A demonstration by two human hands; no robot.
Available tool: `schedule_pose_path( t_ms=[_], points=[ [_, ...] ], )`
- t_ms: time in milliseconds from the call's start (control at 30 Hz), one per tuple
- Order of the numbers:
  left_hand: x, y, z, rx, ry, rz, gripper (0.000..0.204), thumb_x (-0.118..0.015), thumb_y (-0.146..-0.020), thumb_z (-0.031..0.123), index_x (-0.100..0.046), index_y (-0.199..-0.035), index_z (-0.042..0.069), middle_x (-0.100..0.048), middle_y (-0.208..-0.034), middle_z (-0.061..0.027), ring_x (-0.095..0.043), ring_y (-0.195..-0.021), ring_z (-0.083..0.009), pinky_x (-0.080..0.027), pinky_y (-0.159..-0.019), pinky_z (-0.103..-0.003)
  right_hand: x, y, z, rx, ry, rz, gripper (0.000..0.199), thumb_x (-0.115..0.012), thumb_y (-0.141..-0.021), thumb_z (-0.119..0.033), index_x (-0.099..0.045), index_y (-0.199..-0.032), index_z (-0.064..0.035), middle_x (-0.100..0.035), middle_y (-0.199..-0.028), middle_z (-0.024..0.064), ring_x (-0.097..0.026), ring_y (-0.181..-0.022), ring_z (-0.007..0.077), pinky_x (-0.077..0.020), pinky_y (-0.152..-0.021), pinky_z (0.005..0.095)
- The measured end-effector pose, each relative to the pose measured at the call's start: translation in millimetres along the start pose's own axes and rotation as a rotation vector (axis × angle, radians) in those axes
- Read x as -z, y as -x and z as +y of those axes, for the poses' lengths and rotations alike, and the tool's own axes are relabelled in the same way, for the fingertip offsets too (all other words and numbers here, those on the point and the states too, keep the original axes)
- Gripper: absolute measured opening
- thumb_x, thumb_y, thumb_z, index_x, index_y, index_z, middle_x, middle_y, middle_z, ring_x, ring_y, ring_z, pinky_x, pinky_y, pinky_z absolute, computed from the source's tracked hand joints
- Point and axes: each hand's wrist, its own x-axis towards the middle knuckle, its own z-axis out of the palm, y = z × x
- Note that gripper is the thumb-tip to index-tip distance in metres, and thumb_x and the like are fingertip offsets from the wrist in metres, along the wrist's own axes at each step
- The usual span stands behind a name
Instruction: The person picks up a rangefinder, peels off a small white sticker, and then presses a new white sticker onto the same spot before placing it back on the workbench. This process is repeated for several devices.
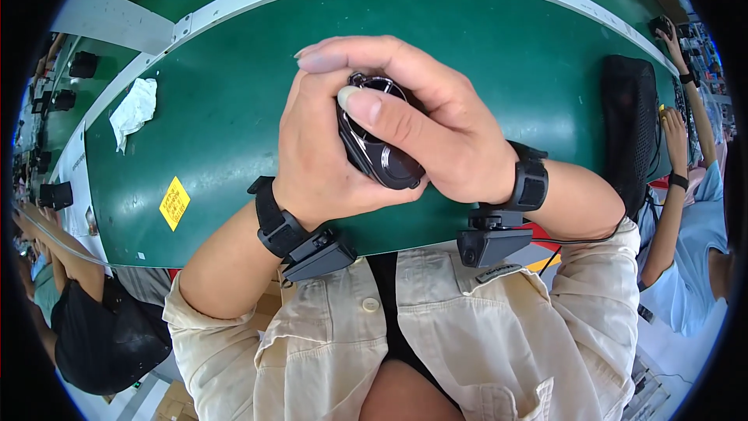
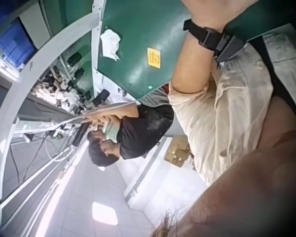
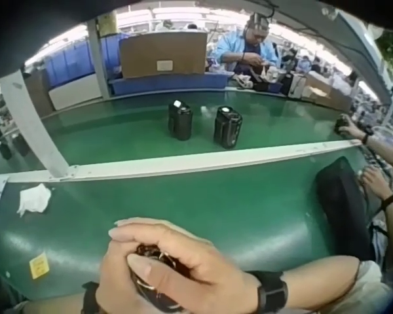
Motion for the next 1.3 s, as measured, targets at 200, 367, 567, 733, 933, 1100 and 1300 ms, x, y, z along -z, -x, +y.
schedule_pose_path(
  t_ms=[200, 367, 567, 733, 933, 1100, 1300],
  points=[
    [2.5, -3.1, 0.9, -0.009, -0.063, -0.020, 0.092, -0.091, -0.050, 0.022, -0.039, -0.123, 0.002, -0.056, -0.107, -0.0128, -0.062, -0.089, -0.0246, -0.051, -0.074, -0.034, 6.2, -3.5, -9.6, -0.067, -0.073, -0.074, 0.029, -0.052, -0.098, -0.014, -0.059, -0.124, -0.0023, -0.056, -0.126, 0.0118, -0.055, -0.113, 0.0191, -0.0442, -0.096, 0.0325],
    [4.4, -7.6, -4.1, -0.097, -0.010, 0.098, 0.085, -0.090, -0.051, 0.024, -0.043, -0.119, 0.003, -0.056, -0.104, -0.0127, -0.058, -0.087, -0.0303, -0.048, -0.073, -0.039, 28.0, -10.3, -14.5, 0.071, 0.015, -0.167, 0.025, -0.056, -0.095, -0.010, -0.064, -0.117, -0.0008, -0.053, -0.131, 0.0162, -0.054, -0.117, 0.0229, -0.0435, -0.099, 0.0354],
    [3.7, -12.7, -5.7, -0.179, -0.008, 0.090, 0.082, -0.090, -0.051, 0.024, -0.044, -0.116, 0.004, -0.056, -0.102, -0.0115, -0.056, -0.085, -0.0290, -0.048, -0.072, -0.038, 37.1, -12.4, -23.8, 0.150, 0.321, -0.233, 0.025, -0.067, -0.085, -0.004, -0.068, -0.110, -0.0025, -0.054, -0.127, 0.0165, -0.055, -0.114, 0.0246, -0.0439, -0.097, 0.0361],
    [1.5, -10.4, -7.5, -0.137, 0.010, 0.085, 0.080, -0.090, -0.051, 0.024, -0.045, -0.114, 0.005, -0.057, -0.101, -0.0109, -0.056, -0.086, -0.0290, -0.047, -0.071, -0.038, 32.1, -11.9, -23.7, 0.137, 0.313, -0.180, 0.020, -0.072, -0.080, -0.002, -0.070, -0.100, -0.0032, -0.054, -0.120, 0.0145, -0.056, -0.107, 0.0232, -0.0457, -0.092, 0.0337],
    [1.6, -11.1, -8.9, -0.119, 0.021, 0.050, 0.078, -0.089, -0.051, 0.023, -0.046, -0.114, 0.006, -0.057, -0.100, -0.0107, -0.056, -0.085, -0.0294, -0.047, -0.070, -0.038, 28.9, -7.5, -31.1, 0.146, 0.389, -0.113, 0.013, -0.073, -0.079, -0.002, -0.070, -0.091, -0.0028, -0.056, -0.116, 0.0129, -0.057, -0.104, 0.0205, -0.0467, -0.087, 0.0308],
    [1.9, -7.5, -1.6, 0.003, -0.029, 0.020, 0.078, -0.089, -0.051, 0.023, -0.046, -0.114, 0.005, -0.056, -0.098, -0.0106, -0.056, -0.084, -0.0292, -0.047, -0.070, -0.038, 29.0, -4.3, -36.7, 0.035, 0.513, -0.088, 0.015, -0.072, -0.080, 0.000, -0.071, -0.094, -0.0020, -0.058, -0.111, 0.0120, -0.057, -0.104, 0.0187, -0.0468, -0.087, 0.0302],
    [0.9, -9.0, -4.2, 0.001, -0.028, 0.019, 0.080, -0.090, -0.051, 0.022, -0.045, -0.115, 0.005, -0.056, -0.096, -0.0109, -0.055, -0.082, -0.0292, -0.046, -0.069, -0.038, 33.1, -6.9, -22.4, -0.130, 0.171, -0.089, 0.014, -0.071, -0.082, 0.001, -0.070, -0.096, -0.0014, -0.058, -0.114, 0.0106, -0.057, -0.104, 0.0160, -0.0478, -0.086, 0.0292]
  ],
)
